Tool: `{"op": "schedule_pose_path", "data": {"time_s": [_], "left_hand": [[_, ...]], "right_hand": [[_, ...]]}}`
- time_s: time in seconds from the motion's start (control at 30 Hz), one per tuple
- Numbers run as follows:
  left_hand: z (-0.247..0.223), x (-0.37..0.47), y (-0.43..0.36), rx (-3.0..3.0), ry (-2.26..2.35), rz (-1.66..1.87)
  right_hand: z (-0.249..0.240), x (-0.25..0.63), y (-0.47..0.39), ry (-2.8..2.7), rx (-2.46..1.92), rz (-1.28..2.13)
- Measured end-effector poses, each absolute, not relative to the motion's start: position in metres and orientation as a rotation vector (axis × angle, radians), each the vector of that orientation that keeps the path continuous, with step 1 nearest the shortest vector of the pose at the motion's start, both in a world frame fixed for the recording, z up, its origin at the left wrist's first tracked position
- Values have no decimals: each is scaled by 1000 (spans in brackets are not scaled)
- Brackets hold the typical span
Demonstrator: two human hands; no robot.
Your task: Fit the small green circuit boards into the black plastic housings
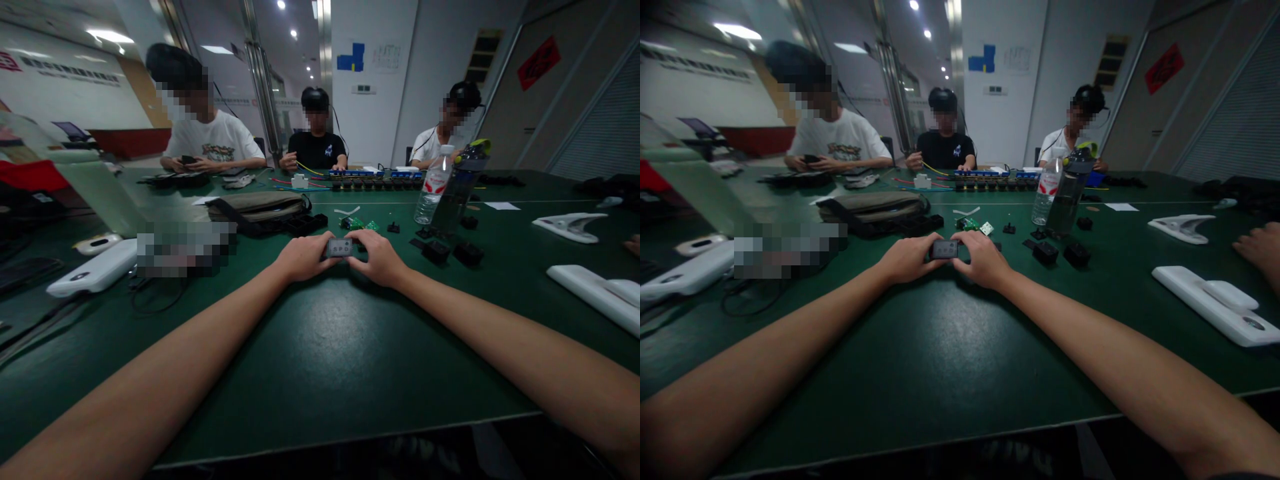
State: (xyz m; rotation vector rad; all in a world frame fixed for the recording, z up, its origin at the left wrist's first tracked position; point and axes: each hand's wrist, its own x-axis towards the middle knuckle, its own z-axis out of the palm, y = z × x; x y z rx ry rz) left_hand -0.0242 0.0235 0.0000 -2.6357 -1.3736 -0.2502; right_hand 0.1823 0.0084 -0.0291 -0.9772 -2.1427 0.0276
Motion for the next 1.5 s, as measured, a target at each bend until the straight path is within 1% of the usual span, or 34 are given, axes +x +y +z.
{"op": "schedule_pose_path", "data": {"time_s": [1.0,1.5], "left_hand": [[-2,-26,25,-2646,-1325,-236],[0,-25,22,-2644,-1357,-235]], "right_hand": [[-31,184,10,-2134,-861,23],[-31,184,10,-2135,-882,39]]}}
